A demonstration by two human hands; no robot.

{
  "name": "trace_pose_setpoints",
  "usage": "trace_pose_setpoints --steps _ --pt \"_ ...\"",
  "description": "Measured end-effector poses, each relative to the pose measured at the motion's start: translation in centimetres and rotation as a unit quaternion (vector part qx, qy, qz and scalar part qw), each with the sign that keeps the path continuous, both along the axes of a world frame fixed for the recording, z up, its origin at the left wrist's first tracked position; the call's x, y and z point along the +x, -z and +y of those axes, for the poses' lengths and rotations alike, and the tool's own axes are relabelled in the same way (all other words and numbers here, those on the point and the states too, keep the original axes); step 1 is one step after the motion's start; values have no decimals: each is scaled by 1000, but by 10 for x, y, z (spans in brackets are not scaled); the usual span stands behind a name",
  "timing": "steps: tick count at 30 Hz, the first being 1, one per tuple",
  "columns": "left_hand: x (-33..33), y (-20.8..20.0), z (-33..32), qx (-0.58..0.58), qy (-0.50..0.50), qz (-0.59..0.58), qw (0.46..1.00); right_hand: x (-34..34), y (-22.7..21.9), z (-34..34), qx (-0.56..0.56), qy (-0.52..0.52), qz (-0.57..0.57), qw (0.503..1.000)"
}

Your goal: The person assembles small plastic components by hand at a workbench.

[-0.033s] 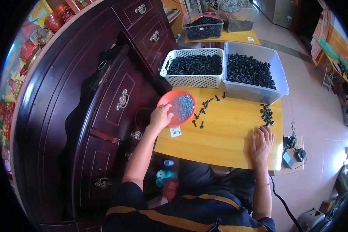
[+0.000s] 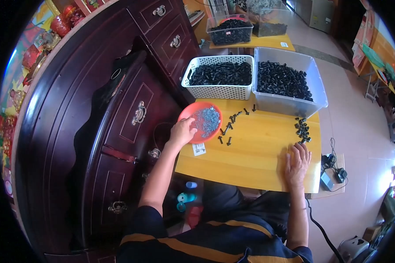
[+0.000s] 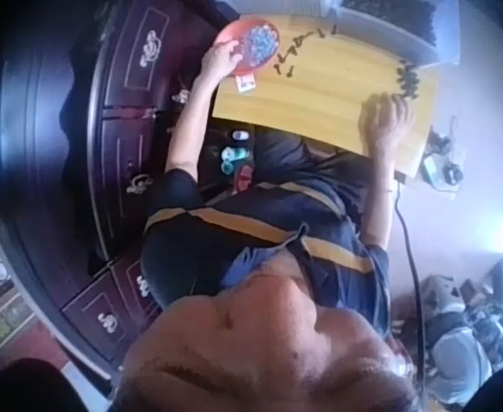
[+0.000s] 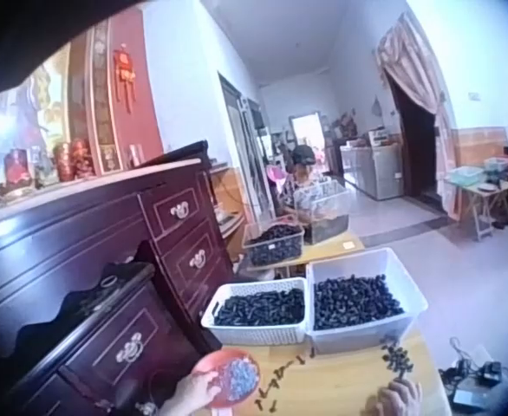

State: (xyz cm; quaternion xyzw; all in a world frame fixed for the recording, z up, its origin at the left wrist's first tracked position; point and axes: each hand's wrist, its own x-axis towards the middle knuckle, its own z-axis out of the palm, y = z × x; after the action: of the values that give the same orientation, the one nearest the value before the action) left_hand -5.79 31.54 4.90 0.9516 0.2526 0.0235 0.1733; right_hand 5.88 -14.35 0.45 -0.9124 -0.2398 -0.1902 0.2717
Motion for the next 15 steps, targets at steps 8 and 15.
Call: trace_pose_setpoints --steps 8,15 --pt "26 19 30 55 53 -36 996 2 8 -2 3 -4 2 1000" --pt "38 9 32 24 74 63 995 -1 1 -2 8 -11 12 1000"
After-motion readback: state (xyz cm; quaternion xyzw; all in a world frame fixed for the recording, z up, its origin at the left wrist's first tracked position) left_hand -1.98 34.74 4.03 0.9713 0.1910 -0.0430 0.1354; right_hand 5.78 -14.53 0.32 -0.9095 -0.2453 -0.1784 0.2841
